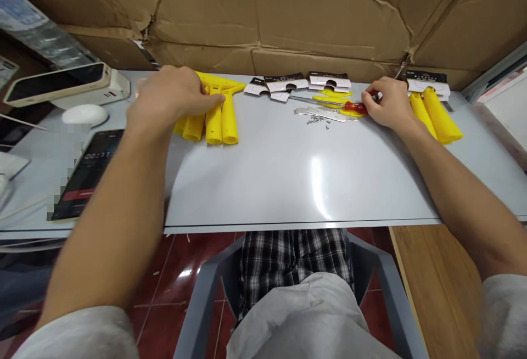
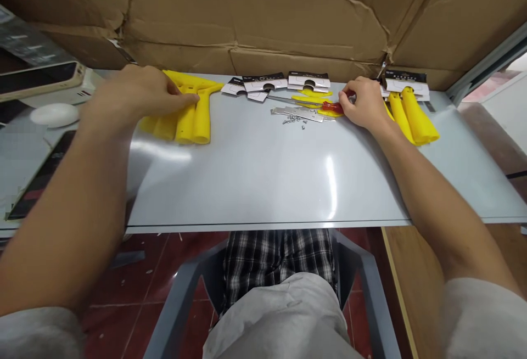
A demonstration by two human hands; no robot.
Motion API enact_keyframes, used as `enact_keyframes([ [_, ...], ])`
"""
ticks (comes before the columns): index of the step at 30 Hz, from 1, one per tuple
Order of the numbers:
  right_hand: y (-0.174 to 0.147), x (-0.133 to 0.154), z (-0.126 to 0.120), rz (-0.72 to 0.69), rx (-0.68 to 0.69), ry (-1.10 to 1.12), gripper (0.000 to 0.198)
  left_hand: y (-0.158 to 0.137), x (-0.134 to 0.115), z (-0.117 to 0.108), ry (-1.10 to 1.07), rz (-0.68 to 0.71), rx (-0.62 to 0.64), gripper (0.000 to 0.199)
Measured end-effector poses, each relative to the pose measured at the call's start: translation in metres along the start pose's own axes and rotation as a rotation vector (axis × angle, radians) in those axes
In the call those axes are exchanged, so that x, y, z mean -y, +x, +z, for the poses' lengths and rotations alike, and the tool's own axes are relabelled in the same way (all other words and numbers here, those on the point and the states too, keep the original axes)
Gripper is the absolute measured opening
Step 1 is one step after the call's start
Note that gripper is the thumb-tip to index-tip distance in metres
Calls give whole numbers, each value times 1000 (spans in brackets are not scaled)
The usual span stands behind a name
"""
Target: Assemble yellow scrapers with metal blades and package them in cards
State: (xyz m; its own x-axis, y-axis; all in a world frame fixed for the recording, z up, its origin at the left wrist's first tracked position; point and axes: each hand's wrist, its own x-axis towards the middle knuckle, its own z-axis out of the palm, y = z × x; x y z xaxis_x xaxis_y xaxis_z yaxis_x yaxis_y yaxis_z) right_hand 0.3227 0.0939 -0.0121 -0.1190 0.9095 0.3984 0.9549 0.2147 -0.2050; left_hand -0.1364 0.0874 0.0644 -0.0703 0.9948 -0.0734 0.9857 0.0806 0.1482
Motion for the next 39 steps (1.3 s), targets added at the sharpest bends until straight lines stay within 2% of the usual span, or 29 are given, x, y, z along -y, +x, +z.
enact_keyframes([
  [3,0,1,-1,0,3,0,23,-8,-4,-9,13,-89,-41,53],
  [5,0,1,-2,0,6,-2,20,-17,-5,-19,-95,-115,-111,47],
  [7,0,1,-3,5,-1,-9,19,-26,-6,-27,-341,-106,-160,43],
  [9,0,3,-4,8,-43,-17,18,-33,-9,-30,-726,25,-151,36],
  [11,-1,8,-6,-9,-105,-8,21,-37,-17,-24,-1104,229,-23,24],
  [12,-3,12,-7,-24,-134,6,22,-40,-23,-18,-1222,287,71,21],
  [14,-7,24,-9,-60,-173,55,26,-44,-38,-2,-1325,302,242,25],
  [16,-13,40,-13,-91,-197,139,31,-49,-54,16,-1326,286,338,33],
  [19,-23,67,-19,-80,-166,371,45,-59,-73,39,-1322,256,395,38],
  [21,-31,87,-23,-14,-25,638,51,-66,-81,50,-1308,256,438,42],
  [23,-38,105,-25,74,167,912,56,-72,-86,58,-1267,279,536,53],
  [25,-43,118,-25,162,292,1055,60,-78,-89,64,-1255,288,584,65],
  [28,-46,125,-22,243,331,1061,57,-83,-92,68,-1244,296,592,69],
  [32,-45,120,-18,292,410,1068,50,-84,-93,69,-1210,297,586,69],
  [35,-47,119,-18,276,503,1132,54,-84,-93,70,-1202,299,552,64],
  [39,-49,121,-18,201,564,1121,55,-80,-91,74,-1294,270,553,45],
])
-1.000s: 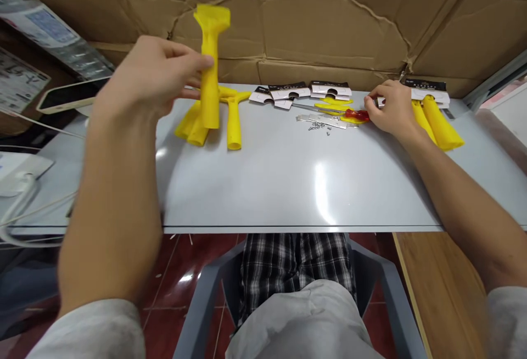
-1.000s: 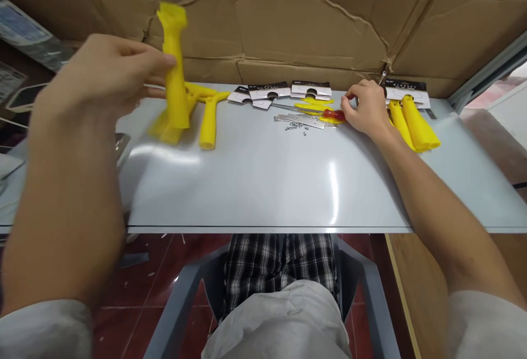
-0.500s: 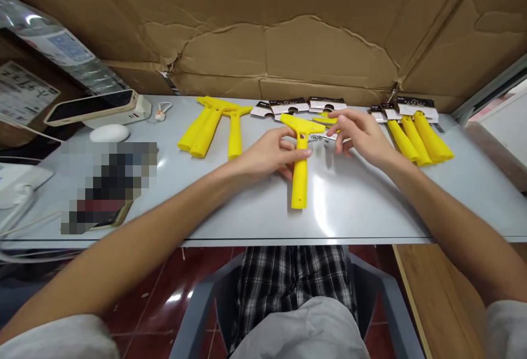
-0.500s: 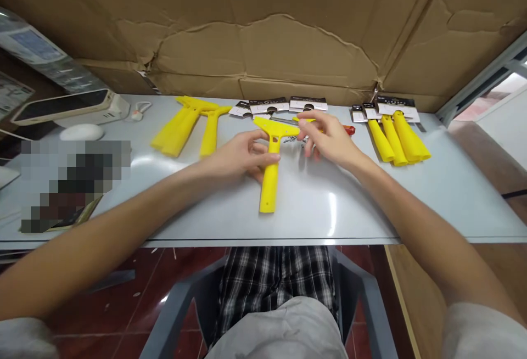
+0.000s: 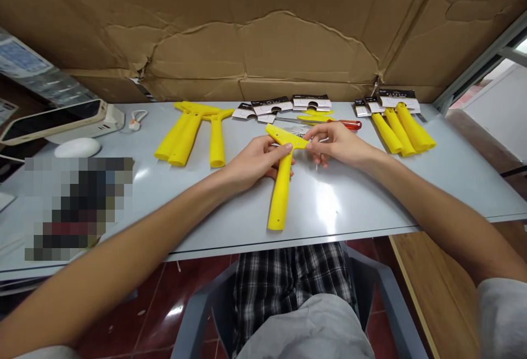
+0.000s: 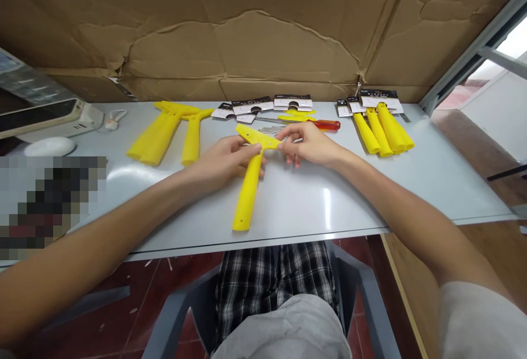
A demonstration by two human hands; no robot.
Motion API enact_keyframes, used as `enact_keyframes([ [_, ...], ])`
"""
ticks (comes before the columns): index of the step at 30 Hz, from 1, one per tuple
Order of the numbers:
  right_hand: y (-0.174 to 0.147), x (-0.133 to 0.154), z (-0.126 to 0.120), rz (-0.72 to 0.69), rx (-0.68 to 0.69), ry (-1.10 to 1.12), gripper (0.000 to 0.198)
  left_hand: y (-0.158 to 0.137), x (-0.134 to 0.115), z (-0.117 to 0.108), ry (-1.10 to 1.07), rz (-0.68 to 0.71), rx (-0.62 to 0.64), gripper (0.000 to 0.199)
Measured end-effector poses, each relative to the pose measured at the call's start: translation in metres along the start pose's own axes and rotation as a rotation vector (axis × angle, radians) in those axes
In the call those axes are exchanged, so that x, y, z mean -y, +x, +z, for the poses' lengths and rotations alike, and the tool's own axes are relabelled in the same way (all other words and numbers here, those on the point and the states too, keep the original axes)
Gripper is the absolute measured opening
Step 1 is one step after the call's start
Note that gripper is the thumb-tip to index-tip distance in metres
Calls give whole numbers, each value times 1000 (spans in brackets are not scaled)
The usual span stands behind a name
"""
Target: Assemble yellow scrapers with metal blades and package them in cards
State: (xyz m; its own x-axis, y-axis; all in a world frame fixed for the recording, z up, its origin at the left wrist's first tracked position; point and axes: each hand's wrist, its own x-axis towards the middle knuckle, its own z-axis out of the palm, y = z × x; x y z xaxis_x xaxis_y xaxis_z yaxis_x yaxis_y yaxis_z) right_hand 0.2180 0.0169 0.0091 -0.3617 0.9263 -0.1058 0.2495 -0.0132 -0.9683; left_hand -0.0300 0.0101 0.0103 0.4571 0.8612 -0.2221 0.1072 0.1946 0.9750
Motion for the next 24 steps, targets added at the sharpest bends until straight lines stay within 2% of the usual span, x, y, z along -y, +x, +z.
enact_keyframes([
  [2,1,0,-6,-26,-26,-106,48,3,0,-4,-39,-18,-11,39],
  [4,2,0,-20,-97,-137,-333,37,6,-3,-10,-29,-33,-48,34],
  [6,5,-2,-41,-205,-295,-654,27,10,-8,-16,20,-35,-137,26],
  [8,6,-6,-63,-227,-376,-845,25,13,-14,-21,80,-19,-257,17],
  [11,9,-11,-87,-203,-424,-931,26,18,-18,-27,100,4,-401,13],
  [15,11,-16,-96,-207,-446,-964,25,22,-18,-30,114,24,-516,11],
  [19,11,-15,-92,-203,-440,-974,22,20,-17,-28,182,73,-510,10],
  [24,10,-15,-89,-241,-398,-1012,20,12,-13,-18,117,59,-311,19],
])
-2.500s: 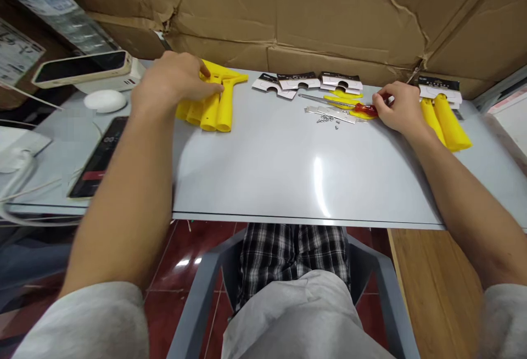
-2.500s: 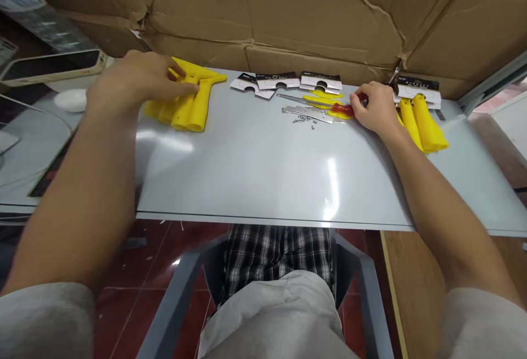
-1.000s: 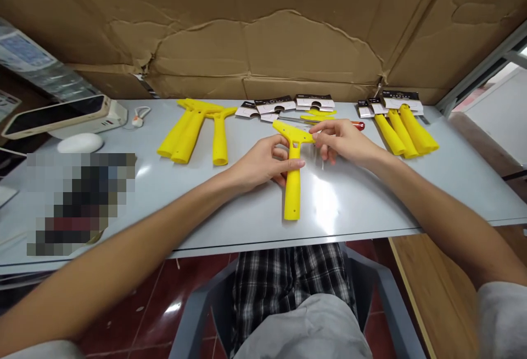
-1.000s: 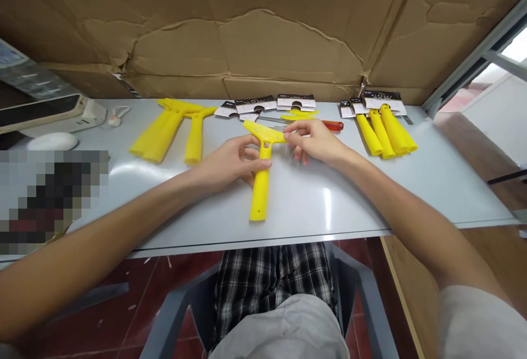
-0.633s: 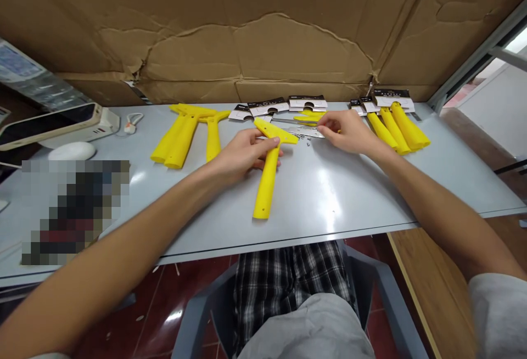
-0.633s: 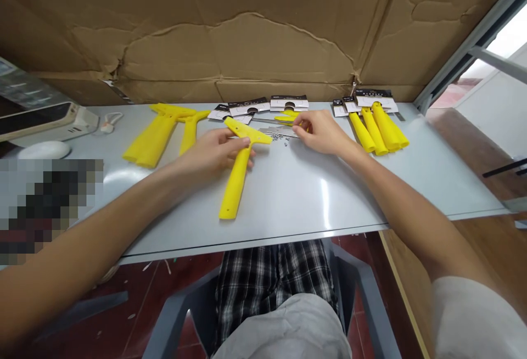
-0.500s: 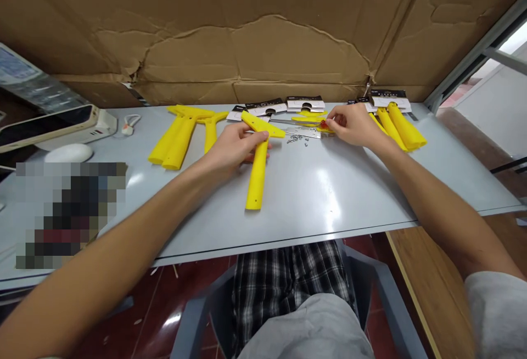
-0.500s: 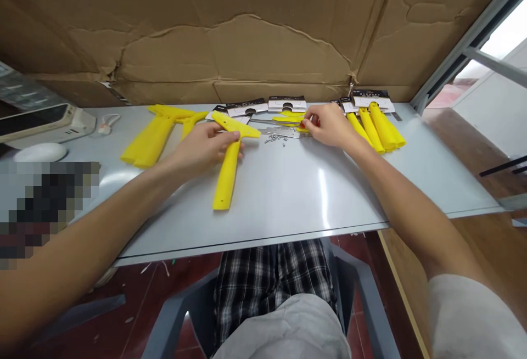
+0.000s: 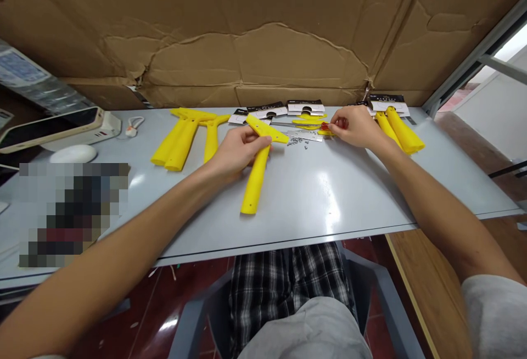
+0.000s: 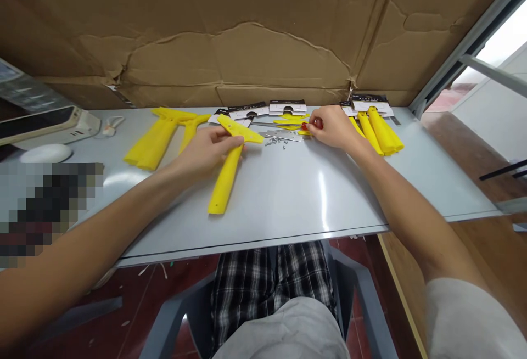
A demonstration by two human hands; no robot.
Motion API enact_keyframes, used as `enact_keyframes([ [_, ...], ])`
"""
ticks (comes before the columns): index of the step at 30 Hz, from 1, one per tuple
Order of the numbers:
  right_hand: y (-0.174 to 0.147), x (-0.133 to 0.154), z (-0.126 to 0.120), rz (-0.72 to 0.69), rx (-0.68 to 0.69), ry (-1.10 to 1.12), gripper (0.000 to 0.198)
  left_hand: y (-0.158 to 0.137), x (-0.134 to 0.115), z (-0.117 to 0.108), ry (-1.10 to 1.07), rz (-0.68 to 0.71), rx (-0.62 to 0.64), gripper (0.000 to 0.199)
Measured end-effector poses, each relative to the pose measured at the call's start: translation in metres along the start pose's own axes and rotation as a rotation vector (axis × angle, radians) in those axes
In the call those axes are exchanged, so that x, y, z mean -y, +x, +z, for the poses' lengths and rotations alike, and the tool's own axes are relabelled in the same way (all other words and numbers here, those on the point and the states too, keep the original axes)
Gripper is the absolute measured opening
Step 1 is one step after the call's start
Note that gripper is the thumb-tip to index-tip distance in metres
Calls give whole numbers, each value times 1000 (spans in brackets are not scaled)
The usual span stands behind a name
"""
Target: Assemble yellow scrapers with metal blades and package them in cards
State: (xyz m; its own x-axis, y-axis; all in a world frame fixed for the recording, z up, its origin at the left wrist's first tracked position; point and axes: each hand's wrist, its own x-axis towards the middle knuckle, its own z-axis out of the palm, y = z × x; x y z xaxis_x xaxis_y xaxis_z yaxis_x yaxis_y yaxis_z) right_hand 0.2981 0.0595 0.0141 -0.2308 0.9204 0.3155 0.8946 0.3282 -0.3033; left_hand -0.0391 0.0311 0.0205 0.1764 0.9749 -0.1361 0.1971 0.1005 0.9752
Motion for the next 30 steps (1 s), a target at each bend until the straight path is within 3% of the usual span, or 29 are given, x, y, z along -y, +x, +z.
enact_keyframes([
  [3,-1,2,2,-32,32,-35,20,-7,4,5,-83,-55,140,33],
  [7,-3,10,5,-62,90,-19,19,-8,10,8,-135,-62,216,39],
  [13,-7,19,9,-62,155,-15,25,-6,14,7,-133,-41,244,34],
  [30,-7,22,15,-1,168,-25,23,-8,13,5,-63,-33,310,51],
])
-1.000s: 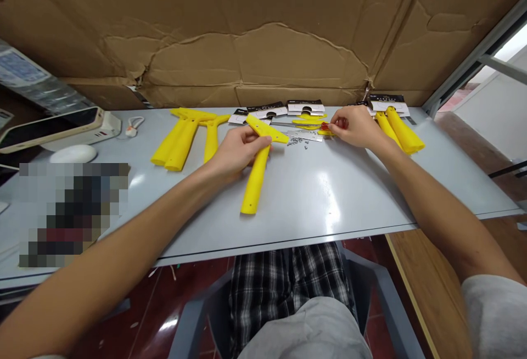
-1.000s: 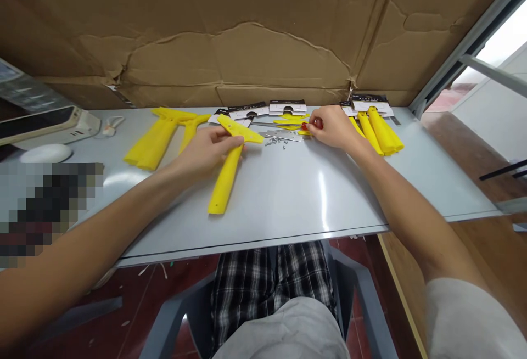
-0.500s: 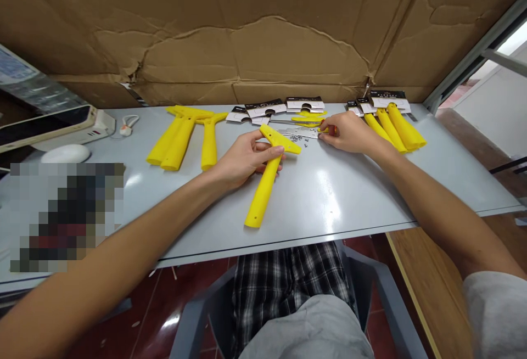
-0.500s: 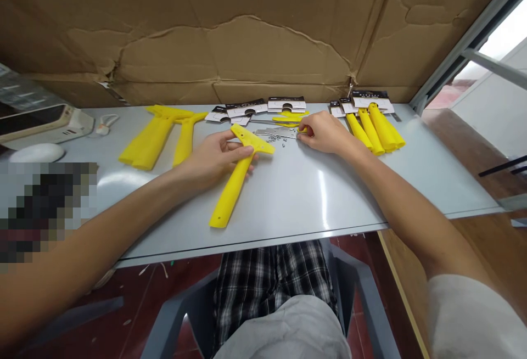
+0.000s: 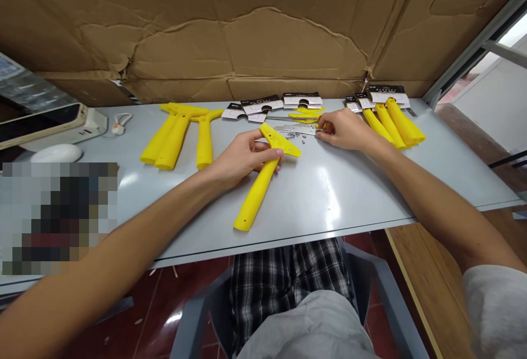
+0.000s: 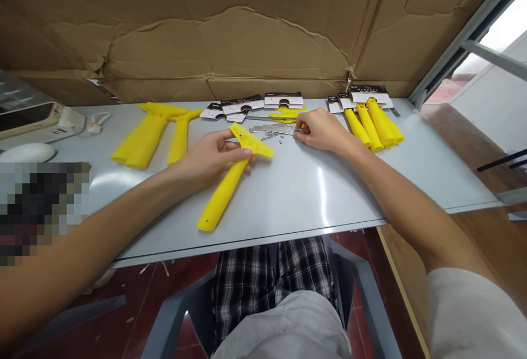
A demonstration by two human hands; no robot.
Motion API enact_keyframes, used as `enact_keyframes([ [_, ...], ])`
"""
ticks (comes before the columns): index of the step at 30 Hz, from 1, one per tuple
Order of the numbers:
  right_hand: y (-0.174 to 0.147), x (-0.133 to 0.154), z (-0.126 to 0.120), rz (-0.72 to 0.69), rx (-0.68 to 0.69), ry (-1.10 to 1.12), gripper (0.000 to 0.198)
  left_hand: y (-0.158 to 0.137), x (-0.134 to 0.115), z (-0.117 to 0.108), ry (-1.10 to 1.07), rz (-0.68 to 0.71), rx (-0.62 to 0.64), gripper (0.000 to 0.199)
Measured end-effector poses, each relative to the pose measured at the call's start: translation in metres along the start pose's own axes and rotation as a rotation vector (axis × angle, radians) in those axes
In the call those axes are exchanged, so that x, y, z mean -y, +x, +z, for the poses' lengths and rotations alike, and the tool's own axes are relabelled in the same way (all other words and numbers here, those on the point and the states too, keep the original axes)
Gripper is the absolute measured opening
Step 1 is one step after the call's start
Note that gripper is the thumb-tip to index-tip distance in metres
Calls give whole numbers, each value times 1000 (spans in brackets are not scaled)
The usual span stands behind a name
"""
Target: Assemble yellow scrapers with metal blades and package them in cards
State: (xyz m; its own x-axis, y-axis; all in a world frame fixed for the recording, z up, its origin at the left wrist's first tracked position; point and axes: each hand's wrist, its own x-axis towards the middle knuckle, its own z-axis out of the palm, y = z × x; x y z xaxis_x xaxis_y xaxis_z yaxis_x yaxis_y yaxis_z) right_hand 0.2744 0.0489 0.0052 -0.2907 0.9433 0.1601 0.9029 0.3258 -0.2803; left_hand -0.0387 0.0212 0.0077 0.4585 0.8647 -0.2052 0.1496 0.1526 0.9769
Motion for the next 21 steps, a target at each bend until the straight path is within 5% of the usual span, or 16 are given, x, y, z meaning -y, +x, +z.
enact_keyframes([
  [21,1,4,5,-102,-9,-174,28,3,3,-2,11,3,9,56],
])
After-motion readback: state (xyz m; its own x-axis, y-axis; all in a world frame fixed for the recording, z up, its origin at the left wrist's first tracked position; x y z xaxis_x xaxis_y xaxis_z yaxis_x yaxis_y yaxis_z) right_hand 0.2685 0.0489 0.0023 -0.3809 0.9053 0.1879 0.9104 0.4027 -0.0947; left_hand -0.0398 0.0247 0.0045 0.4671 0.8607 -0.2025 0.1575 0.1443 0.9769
